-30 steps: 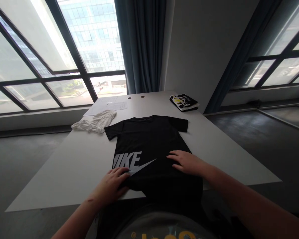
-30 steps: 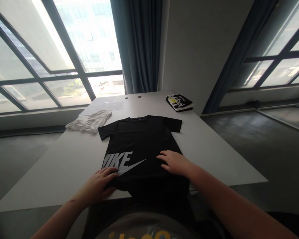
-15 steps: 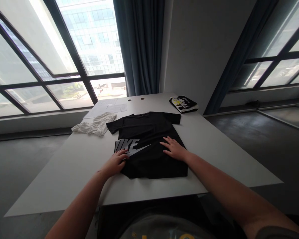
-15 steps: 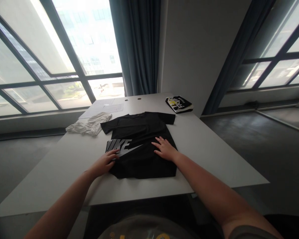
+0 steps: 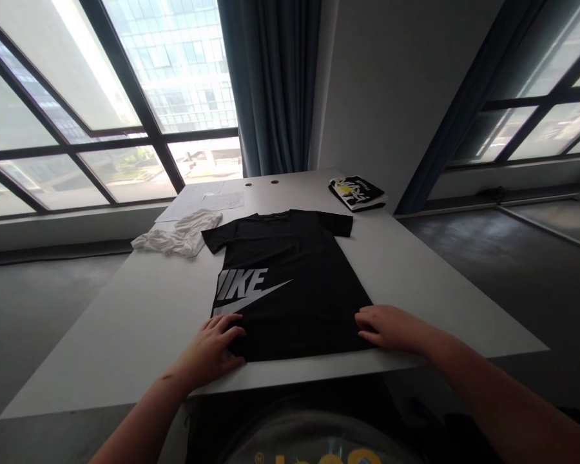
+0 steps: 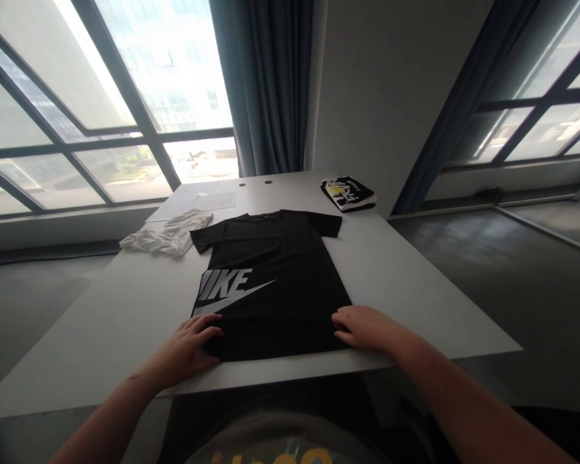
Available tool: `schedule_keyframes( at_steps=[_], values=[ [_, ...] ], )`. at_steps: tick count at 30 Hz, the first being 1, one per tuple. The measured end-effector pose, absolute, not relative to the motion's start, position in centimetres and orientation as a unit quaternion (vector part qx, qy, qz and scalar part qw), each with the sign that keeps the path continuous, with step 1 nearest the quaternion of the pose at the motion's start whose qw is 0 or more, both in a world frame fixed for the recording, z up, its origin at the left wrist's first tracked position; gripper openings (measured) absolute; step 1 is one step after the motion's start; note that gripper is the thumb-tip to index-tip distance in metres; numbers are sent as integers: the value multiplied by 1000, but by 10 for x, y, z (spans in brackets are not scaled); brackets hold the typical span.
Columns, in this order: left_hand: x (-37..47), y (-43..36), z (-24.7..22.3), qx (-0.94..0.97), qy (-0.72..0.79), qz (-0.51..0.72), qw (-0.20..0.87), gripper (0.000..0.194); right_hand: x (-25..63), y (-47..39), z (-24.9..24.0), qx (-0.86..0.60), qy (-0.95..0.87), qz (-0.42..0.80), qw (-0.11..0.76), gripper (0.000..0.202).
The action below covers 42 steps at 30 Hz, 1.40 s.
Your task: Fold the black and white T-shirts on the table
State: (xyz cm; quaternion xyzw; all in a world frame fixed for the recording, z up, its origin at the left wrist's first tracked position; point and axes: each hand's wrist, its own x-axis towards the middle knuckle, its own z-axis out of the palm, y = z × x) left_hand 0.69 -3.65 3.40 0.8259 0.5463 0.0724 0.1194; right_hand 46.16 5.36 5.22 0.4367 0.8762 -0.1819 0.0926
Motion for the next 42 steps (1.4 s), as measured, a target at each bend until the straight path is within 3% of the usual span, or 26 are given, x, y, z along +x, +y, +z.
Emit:
schedule_keyframes(
  at_steps=[5,11,19,24,28,31,35,39,42],
  values=[
    [4,-53,30,838,532,77,94,20,468,47,64,491,824,-226,170,18],
    [6,-54,29,792,581,135,130,25,456,49,73,487,764,-338,255,15],
    [28,-41,44,798,574,75,165,26,403,81,68,407,897,-169,17,35],
    [24,-46,59,802,573,40,165,33,389,108,19,463,878,-123,9,66],
    [3,-64,79,820,511,25,257,35,401,113,-3,460,882,-104,-19,65],
    [-5,-58,88,814,500,8,297,23,404,125,-1,453,884,-87,-73,62],
    [10,4,74,822,535,47,189,22,388,173,8,487,865,-49,-112,62],
    [33,96,35,812,569,120,56,42,376,233,4,604,794,-59,-44,70],
    [37,143,6,751,653,90,50,54,385,256,-8,645,760,-83,-7,70]
  ],
)
